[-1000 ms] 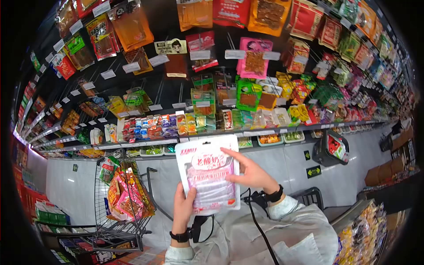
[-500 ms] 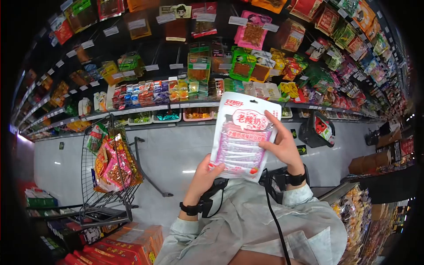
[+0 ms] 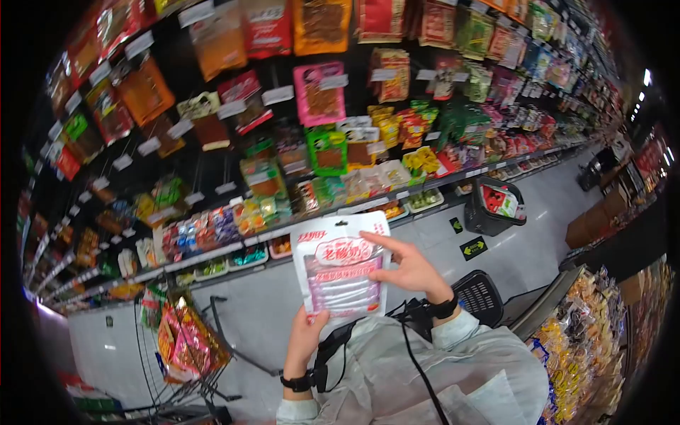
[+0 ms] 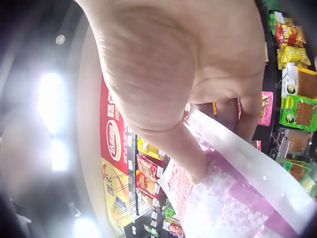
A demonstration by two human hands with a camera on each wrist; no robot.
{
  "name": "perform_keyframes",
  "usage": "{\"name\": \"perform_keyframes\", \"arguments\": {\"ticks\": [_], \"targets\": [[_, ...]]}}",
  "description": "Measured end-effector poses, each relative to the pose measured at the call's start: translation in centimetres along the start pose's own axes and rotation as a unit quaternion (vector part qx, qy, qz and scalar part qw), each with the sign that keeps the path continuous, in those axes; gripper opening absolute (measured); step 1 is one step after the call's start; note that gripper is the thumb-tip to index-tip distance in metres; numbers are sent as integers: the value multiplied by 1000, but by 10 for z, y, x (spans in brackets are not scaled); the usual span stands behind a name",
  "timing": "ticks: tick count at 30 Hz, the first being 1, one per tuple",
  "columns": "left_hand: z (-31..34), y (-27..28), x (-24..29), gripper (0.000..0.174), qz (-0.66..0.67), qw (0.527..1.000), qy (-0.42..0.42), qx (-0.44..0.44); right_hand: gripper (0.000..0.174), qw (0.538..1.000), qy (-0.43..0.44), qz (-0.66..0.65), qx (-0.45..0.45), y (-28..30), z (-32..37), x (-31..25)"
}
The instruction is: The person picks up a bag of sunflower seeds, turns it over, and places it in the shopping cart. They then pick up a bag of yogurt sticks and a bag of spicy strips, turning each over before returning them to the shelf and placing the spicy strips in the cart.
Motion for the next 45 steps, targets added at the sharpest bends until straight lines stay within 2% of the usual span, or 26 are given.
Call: {"name": "perform_keyframes", "arguments": {"ticks": [3, 8, 11, 12, 14, 17, 23, 29, 34, 37, 38, 41, 45], "targets": [[-13, -25, -5, 29, -26, 999, 28, -16, 70, 999, 29, -16, 16, 35, -2, 24], [-43, -66, -8, 25, -51, 995, 72, -46, 72, 998, -3, -65, 2, 82, -1, 77], [-53, -88, 1, 29, -71, 992, 85, -64, 72, 992, -27, -126, -10, 103, 0, 102], [-57, -93, 3, 29, -90, 990, 84, -68, 67, 985, -5, -170, -4, 107, 0, 102], [-61, -99, 2, 30, -127, 986, 79, -73, 67, 987, -11, -160, -10, 117, -1, 101], [-66, -105, -10, 34, -68, 988, 116, -81, 69, 991, -7, -134, -15, 126, -5, 92], [-71, -92, -16, 34, -88, 990, 64, -94, 68, 993, 12, -116, -21, 120, -16, 72], [-48, -63, -10, 38, -42, 995, 48, -82, 67, 997, -6, -71, -39, 82, -24, 51], [-20, -21, 3, 45, -50, 995, 33, -76, 73, 998, 9, -56, -33, 35, -28, 31], [1, 9, 0, 45, -39, 997, 9, -63, 69, 996, -20, -59, -61, -1, -33, 22], [8, 20, -6, 44, -32, 998, -6, -50, 71, 995, -21, -58, -77, -16, -34, 13], [37, 46, 4, 42, -11, 1000, -21, 4, 74, 995, 57, -35, -77, -58, -41, -12], [72, 76, 3, 39, 16, 998, -15, 55, 68, 990, 48, -43, -127, -112, -47, -21]]}}
Point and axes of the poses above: each hand's wrist, its own z-axis away from the middle knuckle, its own y-axis out of the back of the hand, x = y × z, the point moved 7 cm from there along -z, towards the middle knuckle, and after that the axes turned 9 degrees about -y, right-handed, at the moved point
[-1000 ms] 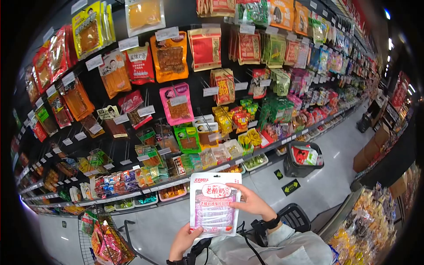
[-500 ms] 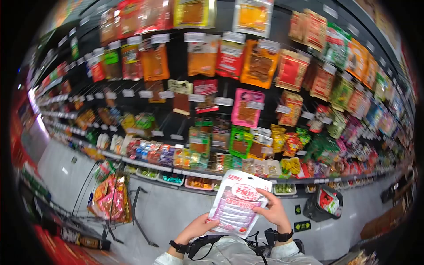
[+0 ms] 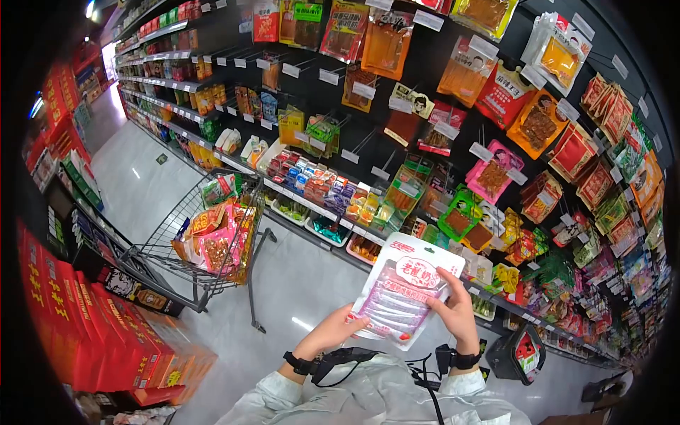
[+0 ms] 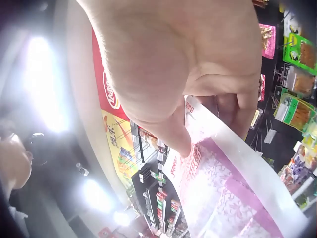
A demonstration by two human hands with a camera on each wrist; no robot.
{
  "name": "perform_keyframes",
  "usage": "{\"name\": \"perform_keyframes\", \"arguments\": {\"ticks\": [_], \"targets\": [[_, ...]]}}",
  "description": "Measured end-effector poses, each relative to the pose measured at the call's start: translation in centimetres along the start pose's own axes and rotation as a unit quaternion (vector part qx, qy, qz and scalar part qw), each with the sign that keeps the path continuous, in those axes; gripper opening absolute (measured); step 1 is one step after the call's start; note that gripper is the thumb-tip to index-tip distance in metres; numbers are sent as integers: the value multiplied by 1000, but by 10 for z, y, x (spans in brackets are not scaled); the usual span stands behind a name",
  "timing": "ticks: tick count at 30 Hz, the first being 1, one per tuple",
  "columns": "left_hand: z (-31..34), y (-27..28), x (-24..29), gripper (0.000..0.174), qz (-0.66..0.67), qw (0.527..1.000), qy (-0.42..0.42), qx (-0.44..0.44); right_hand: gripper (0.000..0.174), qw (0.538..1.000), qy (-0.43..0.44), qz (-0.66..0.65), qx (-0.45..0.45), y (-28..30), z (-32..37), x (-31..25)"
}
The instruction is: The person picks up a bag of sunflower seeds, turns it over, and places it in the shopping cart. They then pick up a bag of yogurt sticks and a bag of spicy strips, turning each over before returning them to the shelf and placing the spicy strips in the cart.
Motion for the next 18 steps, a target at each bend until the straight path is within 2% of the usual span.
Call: {"name": "perform_keyframes", "arguments": {"ticks": [1, 4, 5, 10, 14, 16, 17, 18], "targets": [[6, 8, -1, 39, 11, 1000, 2, 6, 62, 1000, 6, 30, -5, -13, 0, -11], [17, 25, -2, 37, 20, 999, -4, 30, 58, 999, -35, -14, -24, -32, -2, -13], [19, 30, -12, 37, 15, 999, -13, 33, 55, 999, -13, -28, -17, -29, -6, -5], [19, 29, -16, 37, 23, 999, -2, 30, 50, 998, -41, -38, -3, -25, -7, 0], [6, 21, -17, 37, 26, 999, 12, 28, 46, 999, -31, -5, 25, -6, -11, 6], [-12, 16, -40, 37, 9, 1000, 23, 18, 44, 998, -23, 10, 53, 11, -9, 8], [-17, 11, -30, 36, -17, 999, 29, 25, 45, 998, -22, 12, 60, 20, -7, 7], [-28, 7, -33, 36, -47, 998, -10, 29, 45, 997, -18, 13, 73, 33, -5, 11]]}}
Point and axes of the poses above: each hand's wrist, its own z-axis away from the middle knuckle, its own y-axis out of the back of the hand, x = y × z, the point moved 7 cm from there along -z, towards the middle knuckle, and after that the axes turned 9 degrees about -y, right-handed, at the moved point
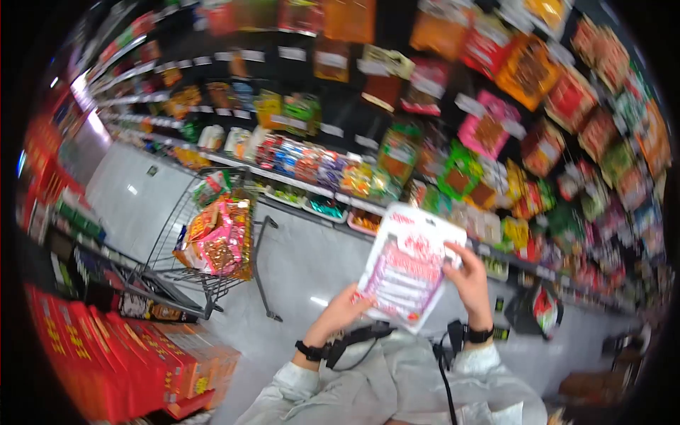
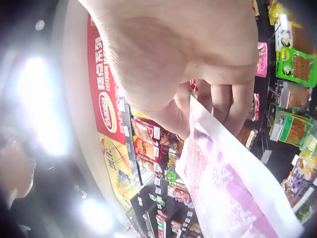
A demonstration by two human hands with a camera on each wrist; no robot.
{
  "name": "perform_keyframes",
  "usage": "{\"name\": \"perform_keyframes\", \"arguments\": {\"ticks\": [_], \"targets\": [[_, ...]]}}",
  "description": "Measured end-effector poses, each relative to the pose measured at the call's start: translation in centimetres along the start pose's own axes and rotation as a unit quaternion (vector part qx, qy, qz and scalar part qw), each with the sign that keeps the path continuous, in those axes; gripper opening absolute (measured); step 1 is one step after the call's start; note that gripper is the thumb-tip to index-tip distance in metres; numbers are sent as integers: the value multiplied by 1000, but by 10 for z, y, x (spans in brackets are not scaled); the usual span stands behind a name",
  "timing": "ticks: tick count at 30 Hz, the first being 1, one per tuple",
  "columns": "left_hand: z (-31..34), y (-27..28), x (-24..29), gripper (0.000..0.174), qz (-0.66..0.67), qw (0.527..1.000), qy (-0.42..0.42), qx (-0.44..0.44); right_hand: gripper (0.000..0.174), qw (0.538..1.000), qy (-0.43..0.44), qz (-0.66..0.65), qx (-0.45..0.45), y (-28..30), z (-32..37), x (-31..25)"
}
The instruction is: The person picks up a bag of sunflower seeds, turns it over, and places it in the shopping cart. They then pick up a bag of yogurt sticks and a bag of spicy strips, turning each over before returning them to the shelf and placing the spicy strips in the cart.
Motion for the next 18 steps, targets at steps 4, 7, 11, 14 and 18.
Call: {"name": "perform_keyframes", "arguments": {"ticks": [4, 7, 11, 14, 18], "targets": [[-43, -45, 34, 36, 11, 999, 7, -46, 49, 995, 6, -84, 59, 65, 6, 27], [-74, -82, 55, 34, -16, 997, 5, -78, 50, 986, 5, -132, 99, 108, 20, 38], [-108, -144, 58, 29, -40, 988, 14, -151, 55, 969, -8, -183, 163, 172, 49, 75], [-131, -181, 51, 27, -39, 979, 25, -199, 71, 952, -42, -220, 207, 205, 69, 90], [-149, -227, 52, 29, -29, 969, 44, -240, 81, 924, -65, -275, 257, 230, 91, 119]]}}
Point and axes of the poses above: each hand's wrist, its own z-axis away from the middle knuckle, its own y-axis out of the back of the hand, x = y × z, the point moved 7 cm from there along -z, towards the middle knuckle, and after that the axes turned 9 degrees about -y, right-handed, at the moved point
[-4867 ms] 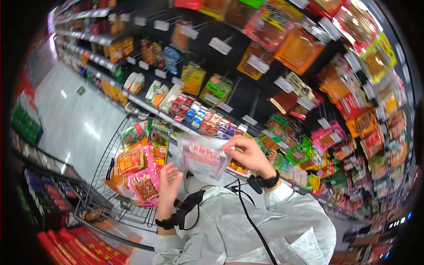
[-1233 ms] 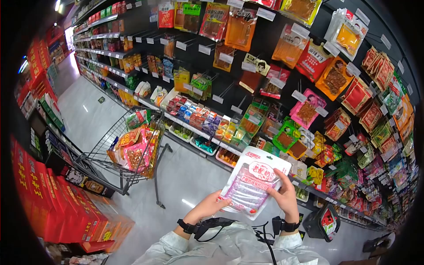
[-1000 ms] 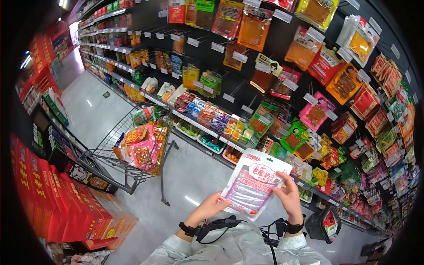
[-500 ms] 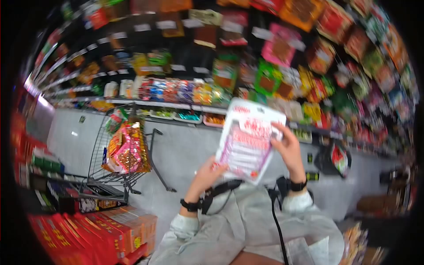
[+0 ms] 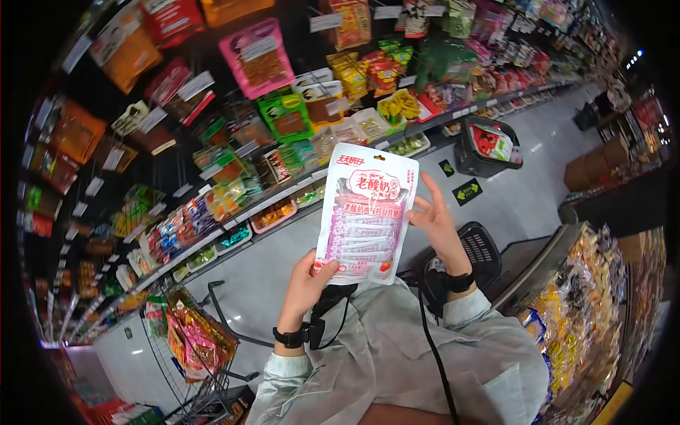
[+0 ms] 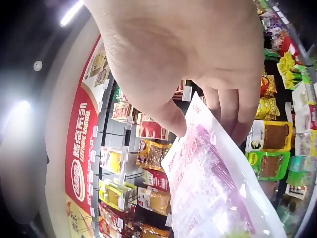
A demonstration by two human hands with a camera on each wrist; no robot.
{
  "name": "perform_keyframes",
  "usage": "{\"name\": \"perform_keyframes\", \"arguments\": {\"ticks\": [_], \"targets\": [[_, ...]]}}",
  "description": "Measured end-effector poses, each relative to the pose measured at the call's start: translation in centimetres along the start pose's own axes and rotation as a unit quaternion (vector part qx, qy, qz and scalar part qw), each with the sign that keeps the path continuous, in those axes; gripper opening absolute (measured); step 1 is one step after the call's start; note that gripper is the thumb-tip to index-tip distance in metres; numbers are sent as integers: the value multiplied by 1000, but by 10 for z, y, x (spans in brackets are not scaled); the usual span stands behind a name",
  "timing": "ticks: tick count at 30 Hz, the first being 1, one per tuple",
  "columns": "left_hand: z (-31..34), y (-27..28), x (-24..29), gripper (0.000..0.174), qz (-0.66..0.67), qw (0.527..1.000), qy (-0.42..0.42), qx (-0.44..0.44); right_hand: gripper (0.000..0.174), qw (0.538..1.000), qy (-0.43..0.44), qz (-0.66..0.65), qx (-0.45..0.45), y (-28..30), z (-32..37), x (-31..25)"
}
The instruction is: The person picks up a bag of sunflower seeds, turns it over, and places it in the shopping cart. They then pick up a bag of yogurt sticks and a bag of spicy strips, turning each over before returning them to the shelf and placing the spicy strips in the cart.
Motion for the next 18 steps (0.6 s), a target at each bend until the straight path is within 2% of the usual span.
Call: {"name": "perform_keyframes", "arguments": {"ticks": [2, 3, 6, 8, 11, 13, 16, 18], "targets": [[-18, -8, 1, 30, 12, 1000, -3, -19, 77, 1000, -30, -7, 3, 18, -2, 13], [-29, -11, 0, 30, 10, 999, 1, -34, 67, 998, -51, 14, -22, 21, -4, 16], [-55, -15, -1, 29, -2, 997, 16, -82, 56, 997, -64, 26, -21, 31, -16, 31], [-74, -13, 0, 29, -13, 994, 22, -110, 52, 999, -45, 29, 8, 34, -23, 26], [-104, -3, -15, 28, 39, 987, 25, -152, 50, 999, -37, 25, 26, 33, -39, 16], [-126, 4, -14, 28, 44, 986, 4, -163, 50, 998, -27, 35, 41, 26, -54, 3], [-157, 14, -2, 36, 103, 981, -7, -164, 50, 995, -44, 89, 11, 8, -81, -13], [-178, 19, 13, 38, 124, 980, -11, -156, 45, 990, -40, 130, 42, 0, -95, -19]]}}
Point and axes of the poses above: each hand's wrist, its own z-axis away from the middle knuckle, its own y-axis out of the back of the hand, x = y × z, the point moved 7 cm from there along -z, towards the middle knuckle, and after that the axes turned 9 degrees about -y, right-handed, at the moved point
